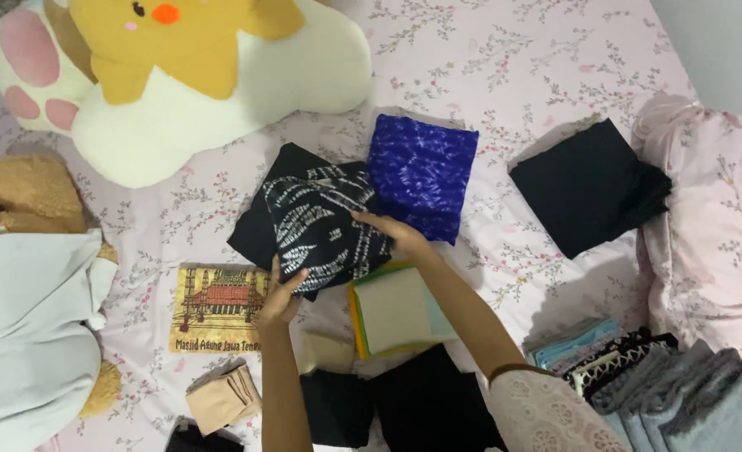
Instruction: Sorting and stacking various items of folded clothing on a bed.
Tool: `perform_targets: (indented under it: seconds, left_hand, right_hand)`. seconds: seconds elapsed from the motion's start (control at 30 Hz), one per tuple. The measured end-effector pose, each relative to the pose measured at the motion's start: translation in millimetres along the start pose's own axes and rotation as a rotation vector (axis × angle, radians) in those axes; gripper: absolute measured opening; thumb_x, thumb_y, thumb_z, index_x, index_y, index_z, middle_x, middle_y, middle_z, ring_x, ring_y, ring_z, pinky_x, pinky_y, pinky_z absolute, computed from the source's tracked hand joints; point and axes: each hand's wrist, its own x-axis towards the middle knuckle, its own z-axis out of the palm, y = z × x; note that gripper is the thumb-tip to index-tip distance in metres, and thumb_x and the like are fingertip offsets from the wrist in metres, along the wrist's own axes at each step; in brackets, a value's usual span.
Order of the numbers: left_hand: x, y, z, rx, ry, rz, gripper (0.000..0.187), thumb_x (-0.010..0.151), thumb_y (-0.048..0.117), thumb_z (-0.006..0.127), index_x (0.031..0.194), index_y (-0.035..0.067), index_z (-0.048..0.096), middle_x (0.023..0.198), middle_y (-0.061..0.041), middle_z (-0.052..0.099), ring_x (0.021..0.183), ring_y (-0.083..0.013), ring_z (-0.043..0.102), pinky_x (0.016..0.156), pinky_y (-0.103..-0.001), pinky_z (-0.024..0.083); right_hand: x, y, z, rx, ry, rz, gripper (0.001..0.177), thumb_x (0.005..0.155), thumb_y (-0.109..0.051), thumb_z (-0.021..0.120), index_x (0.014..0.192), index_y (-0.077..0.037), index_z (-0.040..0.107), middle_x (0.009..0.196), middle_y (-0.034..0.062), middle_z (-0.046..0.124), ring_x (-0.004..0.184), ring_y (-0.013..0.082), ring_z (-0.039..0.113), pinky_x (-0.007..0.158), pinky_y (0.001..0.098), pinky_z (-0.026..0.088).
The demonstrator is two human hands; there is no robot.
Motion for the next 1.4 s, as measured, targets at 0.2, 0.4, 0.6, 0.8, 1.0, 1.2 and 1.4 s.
perform_targets:
  seconds: [0.2,0.4,0.6,0.8,1.0,1.2,1.4]
  left_hand:
    - [25,-20,29,0.023,-0.320,0.123,0.099,0.077,-0.011,0.076,0.161,0.019,0.034,0.143,-0.010,0.054,0.125,-0.0242,0.057,0.099,-0.038,0.053]
    - [-20,43,162,0.090,-0.411,0.297,0.085,0.086,-0.010,0.068,0.160,0.013,0.033,0.154,-0.013,0.046,0.132,-0.0255,0.053,0.104,-0.038,0.051]
    - [3,-16,140,0.234,-0.219,0.297,0.065,0.099,0.017,0.063,0.156,0.010,0.033,0.159,-0.013,0.043,0.139,-0.0247,0.048,0.108,-0.038,0.046]
    - [42,-101,35,0.193,0.365,0.282,0.055,0.097,0.014,0.066,0.147,0.004,0.046,0.148,-0.014,0.055,0.130,-0.0268,0.054,0.106,-0.038,0.046]
    - [61,-114,-26,0.315,0.712,0.447,0.053,0.088,0.005,0.073,0.138,-0.005,0.057,0.141,-0.019,0.061,0.127,-0.0306,0.059,0.108,-0.037,0.045]
    - [45,-90,-31,0.287,0.718,0.270,0.071,0.085,0.017,0.077,0.144,-0.006,0.045,0.150,-0.025,0.049,0.133,-0.0361,0.051,0.111,-0.044,0.040]
    - [57,-122,-19,0.942,0.939,0.788,0.080,0.082,0.020,0.084,0.142,-0.010,0.041,0.139,-0.033,0.047,0.129,-0.0477,0.044,0.112,-0.054,0.033]
  right_hand:
    - [-70,23,-51,-0.111,0.254,-0.203,0.120,0.077,-0.062,0.074,0.160,0.006,0.022,0.160,0.0257,0.037,0.147,0.0340,0.033,0.113,0.0483,0.029]
    - [-144,-31,-93,-0.008,0.429,-0.701,0.092,0.084,-0.048,0.076,0.151,0.004,0.041,0.145,0.0217,0.059,0.132,0.0274,0.056,0.112,0.0370,0.043]
    - [-34,25,-168,0.025,0.607,-0.834,0.073,0.091,-0.035,0.079,0.145,0.001,0.045,0.133,0.0103,0.062,0.120,0.0208,0.060,0.104,0.0346,0.049]
    - [-27,22,-183,0.184,0.570,-0.610,0.070,0.087,-0.036,0.083,0.139,0.006,0.060,0.123,0.0135,0.071,0.106,0.0218,0.066,0.093,0.0340,0.055]
    - [-55,5,-177,0.394,0.470,-0.535,0.077,0.083,-0.033,0.083,0.145,-0.005,0.048,0.130,0.0080,0.066,0.110,0.0190,0.067,0.090,0.0331,0.057]
    - [-91,44,-209,0.340,0.452,-0.563,0.084,0.085,-0.036,0.082,0.153,-0.004,0.043,0.139,0.0108,0.062,0.119,0.0212,0.065,0.096,0.0358,0.055]
    - [-163,147,-241,0.360,0.555,-0.314,0.088,0.082,-0.040,0.079,0.154,-0.004,0.042,0.138,0.0128,0.064,0.121,0.0266,0.063,0.096,0.0412,0.054]
